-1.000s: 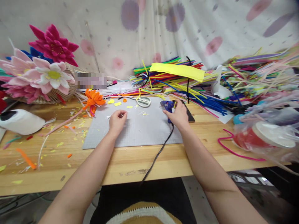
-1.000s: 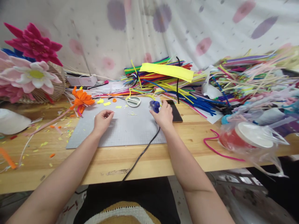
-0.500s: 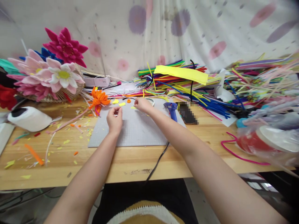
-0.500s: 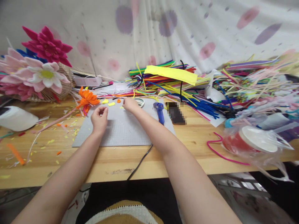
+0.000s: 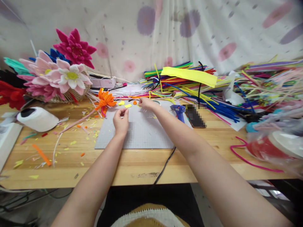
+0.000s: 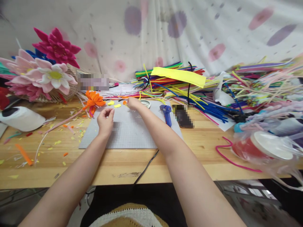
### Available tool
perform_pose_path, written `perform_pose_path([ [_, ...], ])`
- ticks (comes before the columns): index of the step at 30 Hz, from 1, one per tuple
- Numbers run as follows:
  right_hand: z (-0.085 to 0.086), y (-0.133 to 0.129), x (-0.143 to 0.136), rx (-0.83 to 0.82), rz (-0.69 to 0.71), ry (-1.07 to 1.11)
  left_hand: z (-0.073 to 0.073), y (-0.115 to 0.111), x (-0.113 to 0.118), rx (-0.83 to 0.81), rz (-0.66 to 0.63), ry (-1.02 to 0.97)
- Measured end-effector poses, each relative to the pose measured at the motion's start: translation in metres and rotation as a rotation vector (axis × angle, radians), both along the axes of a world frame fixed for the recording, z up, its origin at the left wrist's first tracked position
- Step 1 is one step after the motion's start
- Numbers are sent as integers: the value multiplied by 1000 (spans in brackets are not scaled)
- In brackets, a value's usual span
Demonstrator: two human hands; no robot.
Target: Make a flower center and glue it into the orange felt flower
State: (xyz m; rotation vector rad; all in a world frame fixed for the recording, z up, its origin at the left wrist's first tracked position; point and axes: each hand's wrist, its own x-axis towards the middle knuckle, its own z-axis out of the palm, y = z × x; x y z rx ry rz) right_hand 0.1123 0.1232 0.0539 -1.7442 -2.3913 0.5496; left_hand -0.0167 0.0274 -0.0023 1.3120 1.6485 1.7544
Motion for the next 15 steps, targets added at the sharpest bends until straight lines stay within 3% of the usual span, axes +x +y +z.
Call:
perform_pose_path([
  [4, 4, -17, 23, 124, -55, 266, 1, -2, 3, -45, -68, 67],
  [7, -2, -37, 46, 164, -99, 498, 3, -6, 8, -88, -137, 140],
  [11, -21, -69, 65, 17, -125, 786, 2, -13, 18, -131, -202, 104],
  [15, -44, -89, 66, -154, -158, 975, -1, -16, 27, -182, -234, -53],
])
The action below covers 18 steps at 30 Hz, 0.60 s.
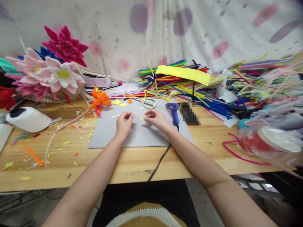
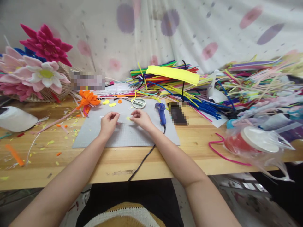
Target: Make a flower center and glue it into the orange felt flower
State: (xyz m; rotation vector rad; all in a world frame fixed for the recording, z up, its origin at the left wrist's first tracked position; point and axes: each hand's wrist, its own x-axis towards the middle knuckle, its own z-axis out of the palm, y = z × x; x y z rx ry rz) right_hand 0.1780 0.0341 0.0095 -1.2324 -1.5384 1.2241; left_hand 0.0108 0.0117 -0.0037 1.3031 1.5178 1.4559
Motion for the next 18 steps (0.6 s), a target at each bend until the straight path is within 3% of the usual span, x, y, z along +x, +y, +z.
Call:
perform_pose_path([
  [7, -22, 2, -11, -79, -59, 192, -2, -2, 10, -113, -74, -163],
  [13, -25, 0, -15, -36, -109, 205, -2, -6, 17, -162, -163, -160],
  [18, -21, 0, -16, -74, -138, 267, -1, -6, 19, -189, -162, -165],
])
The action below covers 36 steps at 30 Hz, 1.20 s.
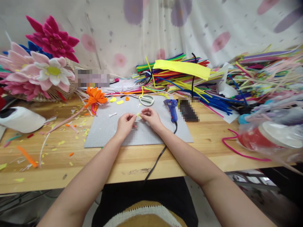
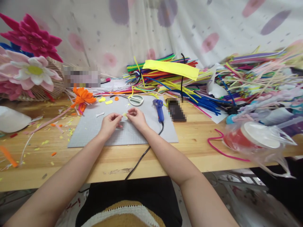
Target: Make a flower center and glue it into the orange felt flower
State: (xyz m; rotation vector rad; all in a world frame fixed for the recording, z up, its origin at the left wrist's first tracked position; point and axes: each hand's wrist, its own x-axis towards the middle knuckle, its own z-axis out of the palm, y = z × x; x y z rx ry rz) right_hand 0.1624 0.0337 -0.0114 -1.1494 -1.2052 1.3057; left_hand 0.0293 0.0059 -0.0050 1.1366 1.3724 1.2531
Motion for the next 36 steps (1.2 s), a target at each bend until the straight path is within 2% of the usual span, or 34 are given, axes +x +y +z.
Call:
perform_pose_path([
  [11, 9, -5, -2, -138, 63, 190, -1, 2, 1, -13, 9, 8],
  [29, 6, -4, -4, -114, 84, 202, 6, -1, 3, -46, 25, -61],
  [36, 4, -3, -3, -33, 121, 140, 3, 0, 2, -37, 13, -44],
])
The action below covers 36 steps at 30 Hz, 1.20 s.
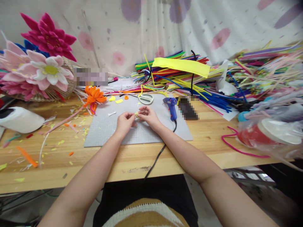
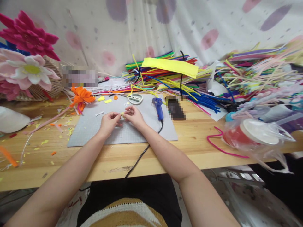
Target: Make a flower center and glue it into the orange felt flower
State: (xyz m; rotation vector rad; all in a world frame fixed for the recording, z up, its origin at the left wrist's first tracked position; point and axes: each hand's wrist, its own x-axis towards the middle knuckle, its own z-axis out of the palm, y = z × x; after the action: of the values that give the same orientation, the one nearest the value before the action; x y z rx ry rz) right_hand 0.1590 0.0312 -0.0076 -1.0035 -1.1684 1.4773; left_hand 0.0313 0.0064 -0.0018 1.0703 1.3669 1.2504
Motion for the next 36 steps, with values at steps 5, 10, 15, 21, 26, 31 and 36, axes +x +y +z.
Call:
perform_pose_path([
  [5, -6, 6, 2, 50, -48, -29, -2, 1, 1, -6, -9, 24],
  [10, -6, 6, 3, 65, -31, -33, -2, 1, 0, 3, 4, 34],
  [15, -5, 6, 2, 93, -13, -36, 0, 0, 0, 2, 9, 29],
  [21, -3, 5, 4, 111, 7, -40, 1, 0, 1, -15, 26, 27],
  [26, -3, 4, 3, 122, 0, -58, 1, 1, 1, -12, 20, 24],
  [31, -6, 5, 3, 143, -35, -109, 2, 0, 1, -15, 3, 24],
  [36, -7, 5, 3, 148, -55, -118, 0, 0, 1, 2, -31, 21],
])
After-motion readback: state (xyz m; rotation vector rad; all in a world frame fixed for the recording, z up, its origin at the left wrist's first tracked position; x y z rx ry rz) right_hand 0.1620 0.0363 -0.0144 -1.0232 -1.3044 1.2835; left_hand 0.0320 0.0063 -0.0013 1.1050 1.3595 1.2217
